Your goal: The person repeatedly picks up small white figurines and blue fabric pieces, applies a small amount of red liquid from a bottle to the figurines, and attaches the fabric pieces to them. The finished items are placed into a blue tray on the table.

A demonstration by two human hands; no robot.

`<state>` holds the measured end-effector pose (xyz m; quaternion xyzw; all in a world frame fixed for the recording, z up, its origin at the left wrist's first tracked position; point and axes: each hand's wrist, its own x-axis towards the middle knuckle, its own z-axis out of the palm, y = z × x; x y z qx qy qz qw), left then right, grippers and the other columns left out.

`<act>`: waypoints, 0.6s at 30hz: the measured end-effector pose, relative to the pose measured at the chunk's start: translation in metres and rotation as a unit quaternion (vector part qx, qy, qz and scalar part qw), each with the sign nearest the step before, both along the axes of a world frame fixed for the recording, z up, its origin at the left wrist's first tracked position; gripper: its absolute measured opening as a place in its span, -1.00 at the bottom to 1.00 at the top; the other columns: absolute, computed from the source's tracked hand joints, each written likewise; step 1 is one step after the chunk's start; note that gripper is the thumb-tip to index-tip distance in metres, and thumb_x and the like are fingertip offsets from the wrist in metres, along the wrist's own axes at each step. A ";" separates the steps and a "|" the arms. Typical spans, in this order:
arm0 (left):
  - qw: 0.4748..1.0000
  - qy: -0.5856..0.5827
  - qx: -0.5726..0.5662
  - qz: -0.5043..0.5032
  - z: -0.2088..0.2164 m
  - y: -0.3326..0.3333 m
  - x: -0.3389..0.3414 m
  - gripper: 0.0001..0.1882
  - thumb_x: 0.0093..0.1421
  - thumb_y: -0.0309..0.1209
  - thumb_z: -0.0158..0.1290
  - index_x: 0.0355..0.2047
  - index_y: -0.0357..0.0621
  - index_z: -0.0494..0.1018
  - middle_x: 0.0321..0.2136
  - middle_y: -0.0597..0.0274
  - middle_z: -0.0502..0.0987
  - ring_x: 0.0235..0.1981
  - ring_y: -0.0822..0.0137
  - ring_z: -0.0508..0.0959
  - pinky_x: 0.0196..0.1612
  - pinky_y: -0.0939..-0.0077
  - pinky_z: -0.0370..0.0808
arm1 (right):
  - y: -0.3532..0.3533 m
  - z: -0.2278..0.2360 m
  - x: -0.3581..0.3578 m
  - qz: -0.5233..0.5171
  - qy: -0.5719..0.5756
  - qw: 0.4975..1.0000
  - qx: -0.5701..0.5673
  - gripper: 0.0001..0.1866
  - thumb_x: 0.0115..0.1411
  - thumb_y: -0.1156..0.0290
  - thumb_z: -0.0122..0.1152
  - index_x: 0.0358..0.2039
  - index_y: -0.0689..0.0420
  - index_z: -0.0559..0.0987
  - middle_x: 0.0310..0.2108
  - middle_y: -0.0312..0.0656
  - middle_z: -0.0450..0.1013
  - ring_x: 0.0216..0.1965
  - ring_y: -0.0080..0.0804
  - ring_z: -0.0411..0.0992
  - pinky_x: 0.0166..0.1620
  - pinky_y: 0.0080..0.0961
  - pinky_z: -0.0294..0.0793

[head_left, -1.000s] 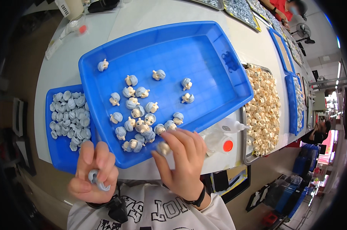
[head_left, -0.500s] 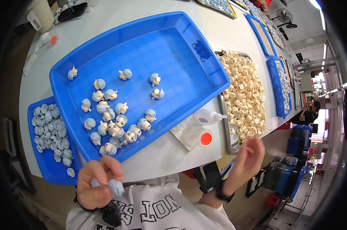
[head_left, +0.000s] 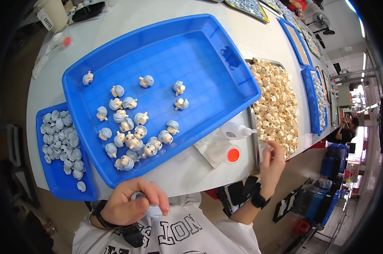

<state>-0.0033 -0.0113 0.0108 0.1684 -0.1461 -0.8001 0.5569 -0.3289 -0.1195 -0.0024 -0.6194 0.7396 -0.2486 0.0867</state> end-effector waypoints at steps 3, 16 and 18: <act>1.000 -0.002 0.010 0.011 0.001 -0.001 -0.002 -0.81 0.23 -0.41 -0.10 -0.29 -0.33 0.35 -0.25 -0.10 0.42 -0.22 0.21 0.43 -0.13 0.34 0.34 | 0.025 0.011 0.008 0.009 -0.146 0.982 -0.121 -0.80 0.08 0.55 0.04 -0.25 0.28 0.44 -0.36 -0.17 0.40 -0.55 -0.46 0.33 -0.49 -0.60 0.33; 0.985 -0.166 0.035 -0.023 -0.007 -0.003 -0.017 -0.75 0.23 -0.41 -0.10 -0.14 -0.32 0.37 -0.18 0.15 0.44 -0.19 0.47 0.40 -0.13 0.59 0.32 | 0.076 0.032 0.137 0.477 -0.354 0.801 0.066 -0.53 -0.09 0.43 0.30 -0.12 0.24 0.44 -0.45 -0.06 0.42 -0.49 -0.23 0.40 -0.43 -0.43 0.40; 0.972 -0.235 0.012 -0.022 -0.008 -0.003 -0.016 -0.74 0.22 -0.42 -0.09 -0.13 -0.31 0.38 -0.20 0.20 0.46 -0.24 0.50 0.40 -0.16 0.61 0.32 | 0.074 0.030 0.137 0.462 -0.344 0.814 0.077 -0.53 -0.09 0.45 0.29 -0.12 0.27 0.43 -0.43 -0.07 0.44 -0.48 -0.23 0.42 -0.42 -0.48 0.41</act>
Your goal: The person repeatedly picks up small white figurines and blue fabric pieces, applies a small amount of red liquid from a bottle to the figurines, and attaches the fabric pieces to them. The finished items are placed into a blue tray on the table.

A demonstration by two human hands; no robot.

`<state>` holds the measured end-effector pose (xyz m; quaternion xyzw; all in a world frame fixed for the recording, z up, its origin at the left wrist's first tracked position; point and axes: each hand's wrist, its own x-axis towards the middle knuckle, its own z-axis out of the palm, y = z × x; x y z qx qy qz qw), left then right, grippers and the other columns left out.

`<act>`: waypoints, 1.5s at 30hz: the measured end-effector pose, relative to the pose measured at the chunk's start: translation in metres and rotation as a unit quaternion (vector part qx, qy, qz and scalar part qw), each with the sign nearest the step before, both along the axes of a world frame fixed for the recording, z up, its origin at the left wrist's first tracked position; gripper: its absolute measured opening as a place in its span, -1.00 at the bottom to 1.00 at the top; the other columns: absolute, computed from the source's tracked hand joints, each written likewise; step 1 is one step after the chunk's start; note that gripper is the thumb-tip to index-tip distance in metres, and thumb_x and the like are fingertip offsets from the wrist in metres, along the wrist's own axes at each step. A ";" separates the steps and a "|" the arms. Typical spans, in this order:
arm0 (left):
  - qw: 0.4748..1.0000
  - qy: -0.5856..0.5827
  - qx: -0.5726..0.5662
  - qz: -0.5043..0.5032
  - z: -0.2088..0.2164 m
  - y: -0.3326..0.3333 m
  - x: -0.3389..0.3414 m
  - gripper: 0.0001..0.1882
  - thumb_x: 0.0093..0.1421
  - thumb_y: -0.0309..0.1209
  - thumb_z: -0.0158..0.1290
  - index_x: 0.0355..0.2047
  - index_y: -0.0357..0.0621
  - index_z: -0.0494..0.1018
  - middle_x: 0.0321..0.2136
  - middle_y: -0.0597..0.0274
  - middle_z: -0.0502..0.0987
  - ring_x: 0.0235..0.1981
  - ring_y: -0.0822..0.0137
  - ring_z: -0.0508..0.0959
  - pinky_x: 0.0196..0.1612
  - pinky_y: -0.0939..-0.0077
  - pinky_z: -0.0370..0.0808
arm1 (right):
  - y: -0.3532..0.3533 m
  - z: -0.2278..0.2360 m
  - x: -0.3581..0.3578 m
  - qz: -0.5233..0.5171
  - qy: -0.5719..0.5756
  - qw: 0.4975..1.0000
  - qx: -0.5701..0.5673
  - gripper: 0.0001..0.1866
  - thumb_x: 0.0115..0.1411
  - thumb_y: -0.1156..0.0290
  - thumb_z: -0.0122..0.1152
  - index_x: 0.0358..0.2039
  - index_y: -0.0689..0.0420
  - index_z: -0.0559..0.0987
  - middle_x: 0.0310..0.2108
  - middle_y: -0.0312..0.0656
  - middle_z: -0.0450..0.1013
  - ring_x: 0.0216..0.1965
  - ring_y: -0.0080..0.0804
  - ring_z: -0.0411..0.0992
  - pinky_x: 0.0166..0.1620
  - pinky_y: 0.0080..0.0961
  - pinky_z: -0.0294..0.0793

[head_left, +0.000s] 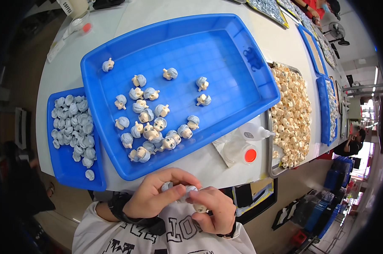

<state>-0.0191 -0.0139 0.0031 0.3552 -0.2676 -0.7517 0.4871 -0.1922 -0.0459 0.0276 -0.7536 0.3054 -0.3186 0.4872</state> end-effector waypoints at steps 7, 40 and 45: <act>0.991 -0.127 -0.039 -0.028 0.012 -0.006 0.001 -0.73 0.20 -0.34 -0.04 -0.19 -0.29 0.44 -0.25 0.15 0.51 -0.29 0.48 0.44 -0.25 0.64 0.33 | 0.022 -0.014 -0.002 -0.125 -0.093 0.982 0.111 -0.63 -0.14 0.52 0.36 -0.28 0.28 0.46 -0.42 -0.09 0.47 -0.43 -0.24 0.47 -0.35 -0.50 0.46; 0.996 -0.001 0.023 -0.089 0.000 0.005 0.003 -0.71 0.23 -0.46 -0.19 -0.08 -0.29 0.35 -0.26 0.28 0.42 -0.50 0.64 0.30 -0.43 0.78 0.26 | -0.004 -0.007 -0.010 -0.112 -0.008 0.992 -0.066 -0.53 -0.25 0.50 0.43 -0.23 0.21 0.55 -0.44 -0.22 0.38 -0.51 -0.43 0.36 -0.49 -0.60 0.34; 0.994 0.015 0.060 -0.090 0.005 0.001 0.003 -0.71 0.23 -0.48 -0.20 -0.06 -0.30 0.33 -0.25 0.26 0.42 -0.51 0.64 0.30 -0.43 0.77 0.27 | -0.009 0.003 -0.018 -0.155 0.005 0.984 -0.085 -0.62 -0.22 0.50 0.41 -0.30 0.25 0.57 -0.46 -0.14 0.42 -0.47 -0.38 0.42 -0.48 -0.61 0.38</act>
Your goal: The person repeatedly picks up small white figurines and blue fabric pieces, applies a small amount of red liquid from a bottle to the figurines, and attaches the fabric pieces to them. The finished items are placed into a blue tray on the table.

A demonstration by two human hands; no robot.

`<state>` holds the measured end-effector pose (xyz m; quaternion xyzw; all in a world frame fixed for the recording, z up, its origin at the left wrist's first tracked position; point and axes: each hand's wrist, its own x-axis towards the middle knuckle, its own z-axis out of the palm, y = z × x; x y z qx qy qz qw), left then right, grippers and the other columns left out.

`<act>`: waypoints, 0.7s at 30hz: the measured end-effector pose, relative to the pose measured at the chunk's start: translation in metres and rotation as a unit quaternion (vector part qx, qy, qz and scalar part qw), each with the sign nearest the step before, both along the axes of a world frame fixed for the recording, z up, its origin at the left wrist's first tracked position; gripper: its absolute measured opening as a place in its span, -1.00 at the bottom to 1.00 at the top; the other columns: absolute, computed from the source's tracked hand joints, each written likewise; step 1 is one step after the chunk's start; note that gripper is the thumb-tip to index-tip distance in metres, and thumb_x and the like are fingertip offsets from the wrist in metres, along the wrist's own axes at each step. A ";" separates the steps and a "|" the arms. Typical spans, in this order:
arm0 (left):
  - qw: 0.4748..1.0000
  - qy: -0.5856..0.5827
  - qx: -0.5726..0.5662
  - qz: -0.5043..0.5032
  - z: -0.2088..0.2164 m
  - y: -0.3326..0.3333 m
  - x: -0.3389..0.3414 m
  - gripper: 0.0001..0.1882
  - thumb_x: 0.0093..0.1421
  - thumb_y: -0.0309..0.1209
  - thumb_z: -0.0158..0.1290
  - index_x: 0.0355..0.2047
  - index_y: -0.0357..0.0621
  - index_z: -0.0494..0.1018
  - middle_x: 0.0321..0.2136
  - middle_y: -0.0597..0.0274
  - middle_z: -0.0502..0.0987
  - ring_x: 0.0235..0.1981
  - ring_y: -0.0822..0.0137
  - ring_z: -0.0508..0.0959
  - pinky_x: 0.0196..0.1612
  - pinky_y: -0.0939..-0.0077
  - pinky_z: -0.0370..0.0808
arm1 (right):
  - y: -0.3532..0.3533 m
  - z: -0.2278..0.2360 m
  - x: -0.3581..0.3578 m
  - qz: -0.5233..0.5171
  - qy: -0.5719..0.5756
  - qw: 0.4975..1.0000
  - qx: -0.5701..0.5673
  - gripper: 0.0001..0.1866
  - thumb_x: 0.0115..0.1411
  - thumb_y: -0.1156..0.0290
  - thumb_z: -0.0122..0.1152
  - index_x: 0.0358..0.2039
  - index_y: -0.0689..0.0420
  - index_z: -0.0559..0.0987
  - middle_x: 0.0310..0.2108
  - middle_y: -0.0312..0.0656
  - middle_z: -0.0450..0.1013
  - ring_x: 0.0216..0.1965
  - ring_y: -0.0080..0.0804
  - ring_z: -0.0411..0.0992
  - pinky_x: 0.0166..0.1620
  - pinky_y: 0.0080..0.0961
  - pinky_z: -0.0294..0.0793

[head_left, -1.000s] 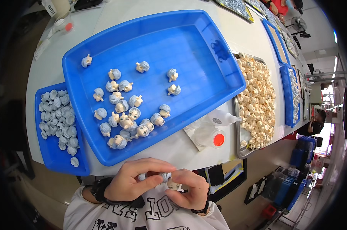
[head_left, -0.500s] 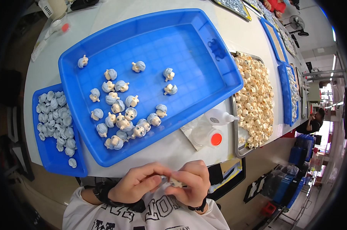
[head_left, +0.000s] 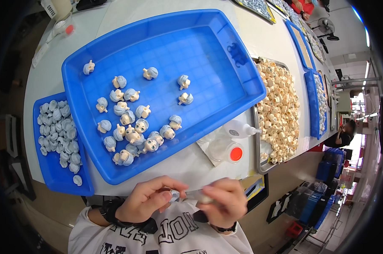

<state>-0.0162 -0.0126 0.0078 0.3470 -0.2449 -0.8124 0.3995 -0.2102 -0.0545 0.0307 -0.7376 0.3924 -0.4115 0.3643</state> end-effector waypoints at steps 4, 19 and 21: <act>0.999 0.004 -0.010 0.042 -0.003 0.000 -0.004 -0.73 0.21 -0.48 -0.20 -0.11 -0.33 0.33 -0.24 0.20 0.39 -0.51 0.60 0.30 -0.43 0.74 0.28 | -0.016 0.006 -0.026 -0.249 0.101 0.957 -0.108 -0.68 -0.20 0.56 0.32 -0.34 0.27 0.54 -0.44 -0.10 0.43 -0.47 -0.33 0.38 -0.40 -0.56 0.36; 0.996 0.023 -0.004 0.084 -0.004 0.000 -0.008 -0.70 0.13 -0.49 -0.04 -0.13 -0.38 0.34 -0.20 0.11 0.34 -0.29 0.50 0.33 -0.26 0.67 0.29 | -0.044 0.009 -0.032 -0.159 0.284 0.943 -0.070 -0.69 -0.19 0.57 0.32 -0.33 0.18 0.55 -0.47 -0.18 0.37 -0.45 -0.32 0.32 -0.41 -0.49 0.28; 0.996 0.002 -0.059 0.067 -0.009 0.000 -0.007 -0.68 0.14 -0.46 -0.02 -0.11 -0.40 0.34 -0.20 0.12 0.34 -0.25 0.48 0.33 -0.22 0.64 0.28 | -0.045 0.010 -0.032 -0.156 0.295 0.940 -0.069 -0.69 -0.20 0.57 0.33 -0.34 0.18 0.55 -0.48 -0.18 0.37 -0.45 -0.31 0.32 -0.40 -0.47 0.28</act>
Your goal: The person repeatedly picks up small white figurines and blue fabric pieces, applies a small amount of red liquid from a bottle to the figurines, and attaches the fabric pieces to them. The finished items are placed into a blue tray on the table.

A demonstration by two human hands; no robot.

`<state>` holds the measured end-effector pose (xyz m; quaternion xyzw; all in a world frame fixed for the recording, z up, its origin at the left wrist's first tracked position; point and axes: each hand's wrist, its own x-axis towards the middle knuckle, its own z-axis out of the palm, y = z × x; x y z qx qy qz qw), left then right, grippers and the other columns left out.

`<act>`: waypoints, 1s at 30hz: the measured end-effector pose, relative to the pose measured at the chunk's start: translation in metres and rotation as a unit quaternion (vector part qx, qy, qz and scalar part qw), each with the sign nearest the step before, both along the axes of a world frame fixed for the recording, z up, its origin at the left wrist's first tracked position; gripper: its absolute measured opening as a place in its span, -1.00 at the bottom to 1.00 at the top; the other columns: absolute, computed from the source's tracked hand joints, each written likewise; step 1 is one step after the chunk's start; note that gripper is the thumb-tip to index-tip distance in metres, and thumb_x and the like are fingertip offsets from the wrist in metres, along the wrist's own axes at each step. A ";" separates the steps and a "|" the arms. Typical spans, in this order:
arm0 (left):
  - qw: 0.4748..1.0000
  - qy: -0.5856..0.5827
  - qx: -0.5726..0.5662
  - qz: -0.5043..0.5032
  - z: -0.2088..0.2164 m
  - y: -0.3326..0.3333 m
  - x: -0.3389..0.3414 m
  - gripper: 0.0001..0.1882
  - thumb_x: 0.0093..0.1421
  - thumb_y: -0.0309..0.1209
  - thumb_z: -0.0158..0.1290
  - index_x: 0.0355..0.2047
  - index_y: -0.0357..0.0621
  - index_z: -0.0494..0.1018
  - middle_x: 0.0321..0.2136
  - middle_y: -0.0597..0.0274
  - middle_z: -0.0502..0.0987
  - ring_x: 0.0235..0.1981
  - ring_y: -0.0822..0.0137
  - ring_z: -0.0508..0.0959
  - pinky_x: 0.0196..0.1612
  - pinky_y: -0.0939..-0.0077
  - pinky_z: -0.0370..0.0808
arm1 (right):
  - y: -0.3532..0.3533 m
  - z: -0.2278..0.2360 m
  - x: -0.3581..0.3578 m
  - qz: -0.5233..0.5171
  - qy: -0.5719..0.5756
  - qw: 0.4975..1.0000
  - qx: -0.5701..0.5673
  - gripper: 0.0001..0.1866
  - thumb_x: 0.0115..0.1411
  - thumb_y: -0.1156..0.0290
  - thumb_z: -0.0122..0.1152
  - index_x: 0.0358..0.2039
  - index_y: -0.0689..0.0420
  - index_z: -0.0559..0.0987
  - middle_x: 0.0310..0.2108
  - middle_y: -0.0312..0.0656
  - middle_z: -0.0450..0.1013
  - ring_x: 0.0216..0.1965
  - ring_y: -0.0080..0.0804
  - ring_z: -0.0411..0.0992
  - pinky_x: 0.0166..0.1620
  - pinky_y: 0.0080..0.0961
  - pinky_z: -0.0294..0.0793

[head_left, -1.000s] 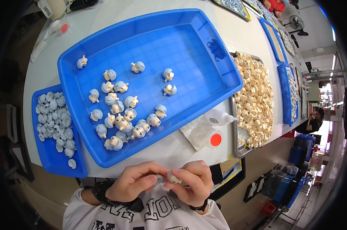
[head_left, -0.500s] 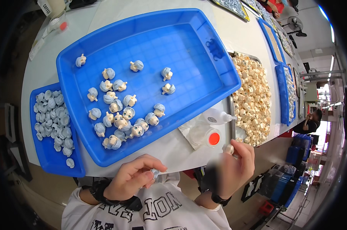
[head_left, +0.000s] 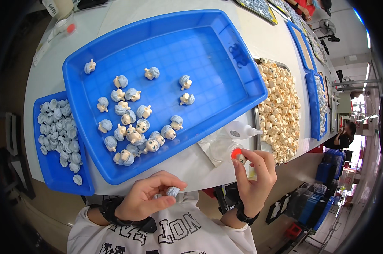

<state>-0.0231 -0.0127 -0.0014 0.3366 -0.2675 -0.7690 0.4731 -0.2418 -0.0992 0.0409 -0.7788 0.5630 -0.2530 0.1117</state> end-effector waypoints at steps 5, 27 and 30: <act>0.999 -0.044 -0.013 -0.015 -0.008 0.002 0.004 -0.65 0.14 -0.35 0.05 -0.14 -0.35 0.37 -0.22 0.14 0.33 -0.28 0.46 0.31 -0.24 0.61 0.25 | 0.002 -0.001 -0.001 -0.008 -0.012 1.000 -0.001 -0.69 -0.21 0.57 0.33 -0.35 0.18 0.54 -0.47 -0.17 0.38 -0.44 -0.30 0.32 -0.39 -0.47 0.28; 0.999 0.025 -0.043 -0.022 -0.009 -0.002 0.001 -0.65 0.02 -0.64 0.07 -0.15 -0.18 0.33 -0.14 0.15 0.40 -0.45 0.60 0.35 -0.41 0.71 0.32 | 0.016 -0.016 -0.002 -0.069 -0.121 0.990 -0.029 -0.69 -0.19 0.60 0.34 -0.35 0.23 0.51 -0.44 -0.16 0.42 -0.44 -0.39 0.31 -0.44 -0.56 0.29; 0.998 0.027 -0.044 -0.026 -0.009 -0.002 0.001 -0.66 0.02 -0.64 0.07 -0.16 -0.17 0.30 -0.13 0.13 0.40 -0.45 0.61 0.35 -0.40 0.71 0.33 | 0.016 -0.014 -0.002 -0.061 -0.097 0.993 -0.032 -0.69 -0.18 0.61 0.32 -0.33 0.24 0.52 -0.44 -0.15 0.42 -0.43 -0.38 0.32 -0.42 -0.55 0.30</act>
